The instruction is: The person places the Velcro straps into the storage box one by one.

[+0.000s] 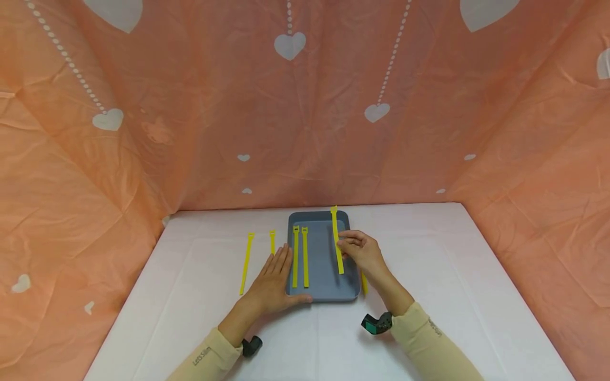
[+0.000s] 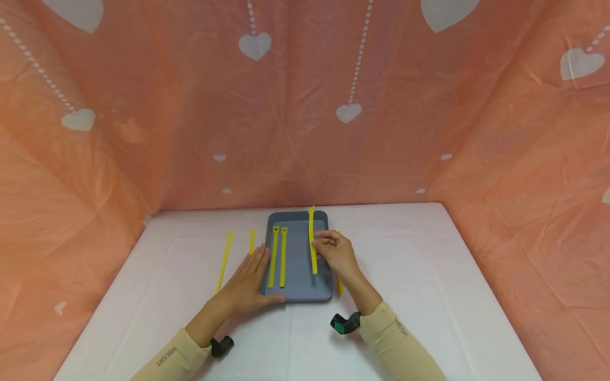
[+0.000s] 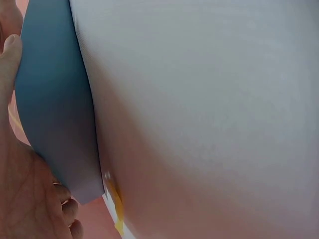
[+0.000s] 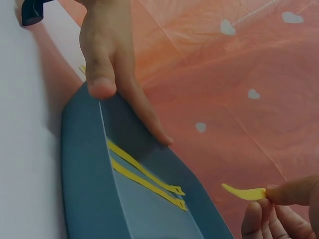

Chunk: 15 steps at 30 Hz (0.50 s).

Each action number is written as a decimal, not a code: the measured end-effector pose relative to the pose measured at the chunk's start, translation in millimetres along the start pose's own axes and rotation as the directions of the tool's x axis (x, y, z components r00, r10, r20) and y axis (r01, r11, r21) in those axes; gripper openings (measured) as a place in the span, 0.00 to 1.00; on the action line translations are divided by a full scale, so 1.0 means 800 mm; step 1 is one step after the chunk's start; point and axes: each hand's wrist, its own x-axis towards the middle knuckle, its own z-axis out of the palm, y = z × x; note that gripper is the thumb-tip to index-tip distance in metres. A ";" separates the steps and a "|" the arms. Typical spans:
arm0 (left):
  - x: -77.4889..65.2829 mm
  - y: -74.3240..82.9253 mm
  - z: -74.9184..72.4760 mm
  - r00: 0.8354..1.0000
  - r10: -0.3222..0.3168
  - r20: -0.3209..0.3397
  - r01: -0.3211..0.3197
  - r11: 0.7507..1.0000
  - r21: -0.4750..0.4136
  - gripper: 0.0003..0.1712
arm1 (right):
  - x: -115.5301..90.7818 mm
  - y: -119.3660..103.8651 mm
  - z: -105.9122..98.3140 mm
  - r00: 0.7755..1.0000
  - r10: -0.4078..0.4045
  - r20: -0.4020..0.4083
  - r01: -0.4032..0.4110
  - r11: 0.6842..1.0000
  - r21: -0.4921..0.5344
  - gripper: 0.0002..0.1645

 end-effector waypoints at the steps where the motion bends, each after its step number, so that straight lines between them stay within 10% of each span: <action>1: 0.000 0.000 0.000 1.000 0.000 0.000 0.000 1.000 -0.001 0.77 | 0.000 0.001 0.003 1.000 -0.005 0.000 0.005 1.000 -0.005 0.19; 15: 0.000 -0.002 0.002 1.000 -0.003 0.013 0.003 1.000 0.010 0.78 | 0.006 0.015 0.036 1.000 0.014 0.012 -0.014 1.000 0.018 0.17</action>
